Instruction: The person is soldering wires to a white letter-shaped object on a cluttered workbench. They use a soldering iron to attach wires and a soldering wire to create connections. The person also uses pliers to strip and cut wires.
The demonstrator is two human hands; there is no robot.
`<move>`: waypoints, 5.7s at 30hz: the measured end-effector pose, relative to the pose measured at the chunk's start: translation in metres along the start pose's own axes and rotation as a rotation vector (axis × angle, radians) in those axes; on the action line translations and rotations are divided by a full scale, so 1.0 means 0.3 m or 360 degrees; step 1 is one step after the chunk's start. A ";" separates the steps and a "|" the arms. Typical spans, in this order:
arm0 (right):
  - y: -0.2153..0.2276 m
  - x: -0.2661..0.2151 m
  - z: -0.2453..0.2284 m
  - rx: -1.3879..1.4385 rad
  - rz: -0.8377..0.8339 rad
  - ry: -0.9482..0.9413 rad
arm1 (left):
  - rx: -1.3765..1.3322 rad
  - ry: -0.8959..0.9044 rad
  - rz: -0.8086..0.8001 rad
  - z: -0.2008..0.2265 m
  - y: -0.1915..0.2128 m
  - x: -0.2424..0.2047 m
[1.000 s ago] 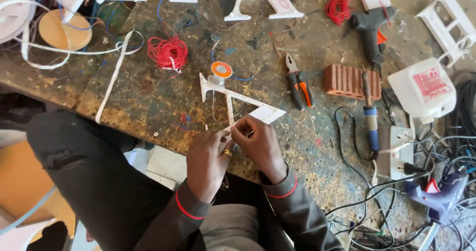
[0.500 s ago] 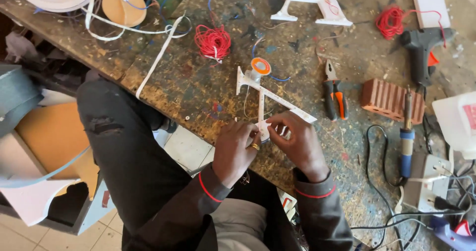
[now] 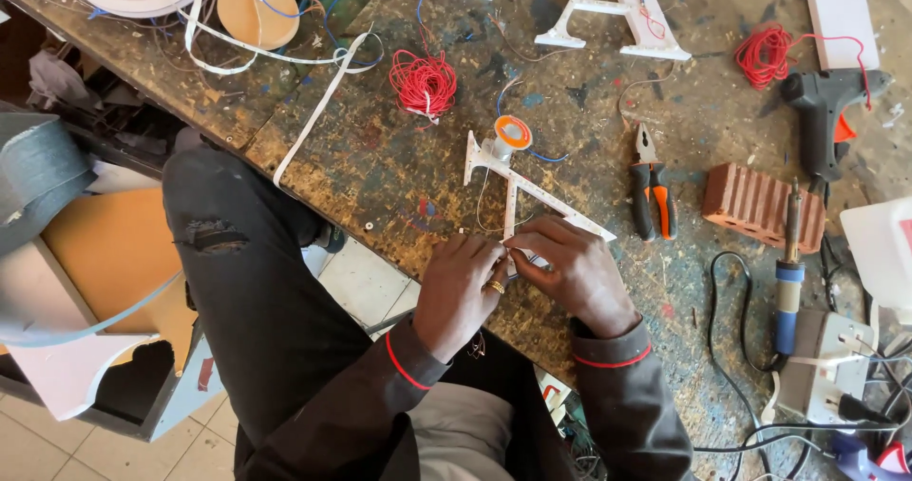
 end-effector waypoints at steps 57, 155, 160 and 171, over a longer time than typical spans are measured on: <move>-0.077 -0.117 0.069 0.0012 0.0405 -0.0060 | -0.0383 -0.0061 -0.0146 -0.080 -0.153 -0.071; 0.019 0.010 0.222 0.1226 0.0469 -0.0866 | -0.1547 0.0795 -0.0279 -0.125 -0.017 0.229; 0.065 0.039 0.185 0.0846 0.0457 -0.0692 | -0.1677 0.0828 -0.0373 -0.169 -0.102 0.192; 0.277 -0.267 0.358 0.1239 0.1371 -0.1349 | -0.1727 0.0887 -0.0330 -0.122 -0.020 0.167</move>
Point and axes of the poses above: each hand's wrist, its own x-axis towards the middle knuckle, its own y-axis out of the back of the hand, z = x × y, the point moved 9 cm from there along x, towards the middle knuckle, and after that the axes turned 1 degree about -x, right-handed, at the moved point
